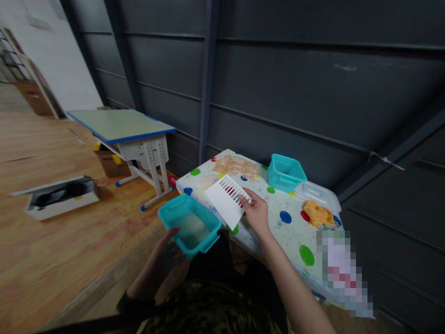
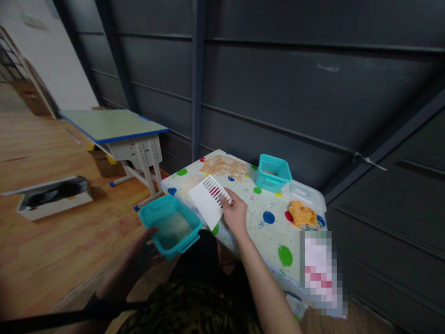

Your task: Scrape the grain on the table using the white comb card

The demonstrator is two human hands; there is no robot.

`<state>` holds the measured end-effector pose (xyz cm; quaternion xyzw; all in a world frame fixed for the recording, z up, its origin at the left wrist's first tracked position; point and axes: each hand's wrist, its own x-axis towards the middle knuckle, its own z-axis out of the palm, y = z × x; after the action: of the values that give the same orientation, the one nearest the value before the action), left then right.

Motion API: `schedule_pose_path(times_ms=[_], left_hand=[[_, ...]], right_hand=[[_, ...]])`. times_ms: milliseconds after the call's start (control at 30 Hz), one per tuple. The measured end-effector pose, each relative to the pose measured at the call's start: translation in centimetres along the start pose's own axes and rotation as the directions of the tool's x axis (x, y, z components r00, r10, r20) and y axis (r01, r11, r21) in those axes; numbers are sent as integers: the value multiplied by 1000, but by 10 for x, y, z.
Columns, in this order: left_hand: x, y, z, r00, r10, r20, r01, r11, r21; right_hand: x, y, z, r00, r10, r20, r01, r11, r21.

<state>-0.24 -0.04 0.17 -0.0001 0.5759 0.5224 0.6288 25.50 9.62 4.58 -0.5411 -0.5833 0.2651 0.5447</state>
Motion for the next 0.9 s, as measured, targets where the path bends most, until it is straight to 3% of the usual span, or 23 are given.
schedule_pose_path(times_ms=[133,300,467,633,733,900], left_hand=[[2,2,-5,998,30,52,-34,997,68],[5,3,-8,998,27,57,-31,997,64],[2,4,-5,999,28,36,-30,998,63],[1,5,-5,998,29,53,-33,996,86],[2,5,-5,999,23,44,-26,997,72],[2,5,-6,998,8,64,-12,998,66]], right_hand=[[2,-1,6,997,10,74,-12,1000,22],[1,-4,11,999,-7,40,6,1000,21],[-3,-5,14,995,-13,96,7,998,62],[0,-5,18,998,-25,52,24,999,21],[-1,-6,20,995,-42,87,39,999,36],[8,-2,6,996,-12,93,5,997,77]])
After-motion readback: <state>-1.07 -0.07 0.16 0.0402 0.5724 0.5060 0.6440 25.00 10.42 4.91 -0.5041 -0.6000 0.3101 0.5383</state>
